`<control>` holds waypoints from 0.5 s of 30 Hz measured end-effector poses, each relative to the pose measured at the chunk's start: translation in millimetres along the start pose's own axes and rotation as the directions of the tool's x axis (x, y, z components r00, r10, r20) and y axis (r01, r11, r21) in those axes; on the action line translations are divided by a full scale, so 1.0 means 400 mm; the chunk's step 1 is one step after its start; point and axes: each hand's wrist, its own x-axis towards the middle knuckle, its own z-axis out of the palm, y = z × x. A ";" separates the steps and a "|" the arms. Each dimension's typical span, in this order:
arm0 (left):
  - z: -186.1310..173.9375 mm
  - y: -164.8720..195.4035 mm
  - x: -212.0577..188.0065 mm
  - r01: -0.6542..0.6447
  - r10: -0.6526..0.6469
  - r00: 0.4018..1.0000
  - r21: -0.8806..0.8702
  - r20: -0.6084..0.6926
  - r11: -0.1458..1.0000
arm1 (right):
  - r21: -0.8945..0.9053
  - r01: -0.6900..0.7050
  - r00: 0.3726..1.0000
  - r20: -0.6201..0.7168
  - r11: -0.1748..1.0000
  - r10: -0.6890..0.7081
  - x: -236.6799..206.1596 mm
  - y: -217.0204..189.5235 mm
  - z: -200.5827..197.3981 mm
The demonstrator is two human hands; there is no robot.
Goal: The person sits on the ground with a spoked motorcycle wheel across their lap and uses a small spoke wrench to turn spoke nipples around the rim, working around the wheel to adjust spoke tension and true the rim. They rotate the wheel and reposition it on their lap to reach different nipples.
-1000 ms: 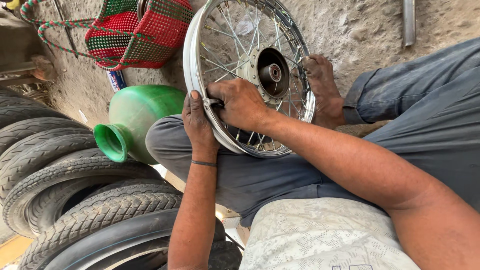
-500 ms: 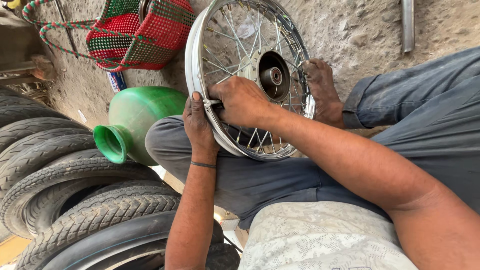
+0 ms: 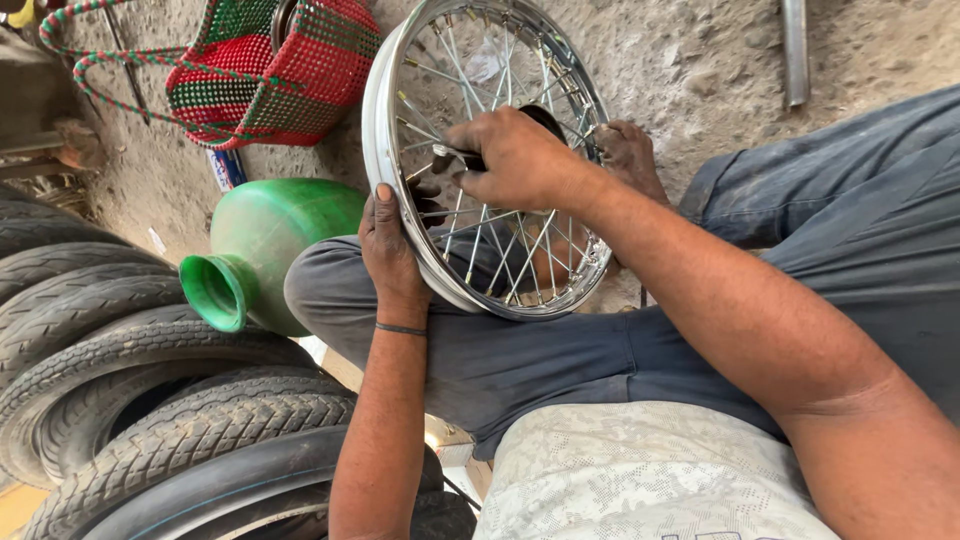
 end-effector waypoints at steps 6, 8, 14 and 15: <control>0.005 -0.001 0.005 0.001 0.000 1.000 -0.050 0.015 0.999 | 0.003 0.264 0.944 -0.205 0.964 -0.258 0.003 -0.029 0.102; 0.004 -0.005 0.002 -0.013 0.015 1.000 -0.062 0.021 0.998 | 0.039 0.228 0.952 -0.218 0.973 -0.214 -0.003 -0.049 0.124; -0.005 -0.007 -0.006 -0.028 0.030 0.999 -0.059 0.032 0.998 | 0.009 0.134 0.979 -0.156 0.991 -0.131 -0.033 -0.064 0.055; -0.007 -0.009 -0.004 -0.029 0.030 0.999 -0.062 0.016 0.998 | 0.011 0.139 0.988 -0.069 0.990 -0.137 -0.038 -0.064 0.044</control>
